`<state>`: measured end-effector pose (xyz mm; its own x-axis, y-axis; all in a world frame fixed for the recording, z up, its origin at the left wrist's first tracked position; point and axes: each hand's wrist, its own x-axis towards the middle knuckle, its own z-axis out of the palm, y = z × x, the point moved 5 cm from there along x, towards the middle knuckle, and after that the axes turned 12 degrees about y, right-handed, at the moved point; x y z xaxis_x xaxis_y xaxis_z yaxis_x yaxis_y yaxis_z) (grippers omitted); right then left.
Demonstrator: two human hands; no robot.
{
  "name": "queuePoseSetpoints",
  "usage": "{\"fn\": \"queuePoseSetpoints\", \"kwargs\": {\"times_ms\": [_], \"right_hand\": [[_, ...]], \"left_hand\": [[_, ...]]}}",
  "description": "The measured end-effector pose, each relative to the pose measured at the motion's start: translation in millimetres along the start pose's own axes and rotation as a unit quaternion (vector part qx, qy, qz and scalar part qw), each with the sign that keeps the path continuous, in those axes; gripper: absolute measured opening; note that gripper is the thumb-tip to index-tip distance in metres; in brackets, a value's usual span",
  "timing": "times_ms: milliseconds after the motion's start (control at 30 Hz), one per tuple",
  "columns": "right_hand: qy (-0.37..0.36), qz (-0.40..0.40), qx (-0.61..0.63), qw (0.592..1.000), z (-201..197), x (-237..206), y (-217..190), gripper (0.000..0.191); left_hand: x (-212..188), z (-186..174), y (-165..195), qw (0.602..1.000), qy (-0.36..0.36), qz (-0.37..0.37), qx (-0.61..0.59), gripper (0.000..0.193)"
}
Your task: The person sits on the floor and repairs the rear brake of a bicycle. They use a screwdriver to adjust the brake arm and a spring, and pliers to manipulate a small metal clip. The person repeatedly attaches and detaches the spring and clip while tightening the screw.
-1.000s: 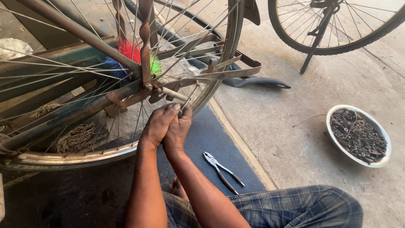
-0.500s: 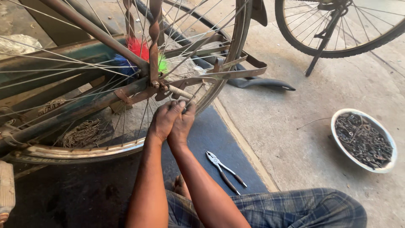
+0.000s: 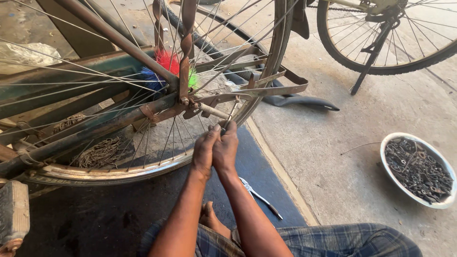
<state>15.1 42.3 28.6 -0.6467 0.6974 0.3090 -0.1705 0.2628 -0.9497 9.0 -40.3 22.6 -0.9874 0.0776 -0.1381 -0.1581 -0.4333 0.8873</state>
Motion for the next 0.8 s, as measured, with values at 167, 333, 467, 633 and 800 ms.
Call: {"fn": "queuePoseSetpoints", "kwargs": {"times_ms": [167,333,467,633,800], "right_hand": [[-0.073,0.040,0.007,0.997,-17,5,-11,0.025],[-0.099,0.044,-0.039,0.993,-30,13,-26,0.026],[-0.131,0.044,-0.038,0.990,-37,18,-35,0.027],[-0.166,0.038,-0.009,0.985,-43,24,-40,0.027],[-0.198,0.041,-0.116,0.972,-57,37,-36,0.027]], "left_hand": [[-17,13,-11,0.992,0.094,-0.083,-0.005,0.057],[-29,32,-8,0.989,0.089,-0.068,-0.102,0.055],[-34,39,-9,0.986,0.108,-0.058,-0.115,0.056],[-38,50,-16,0.982,0.120,-0.059,-0.134,0.059],[-39,67,-38,0.966,0.153,-0.113,-0.178,0.062]]}}
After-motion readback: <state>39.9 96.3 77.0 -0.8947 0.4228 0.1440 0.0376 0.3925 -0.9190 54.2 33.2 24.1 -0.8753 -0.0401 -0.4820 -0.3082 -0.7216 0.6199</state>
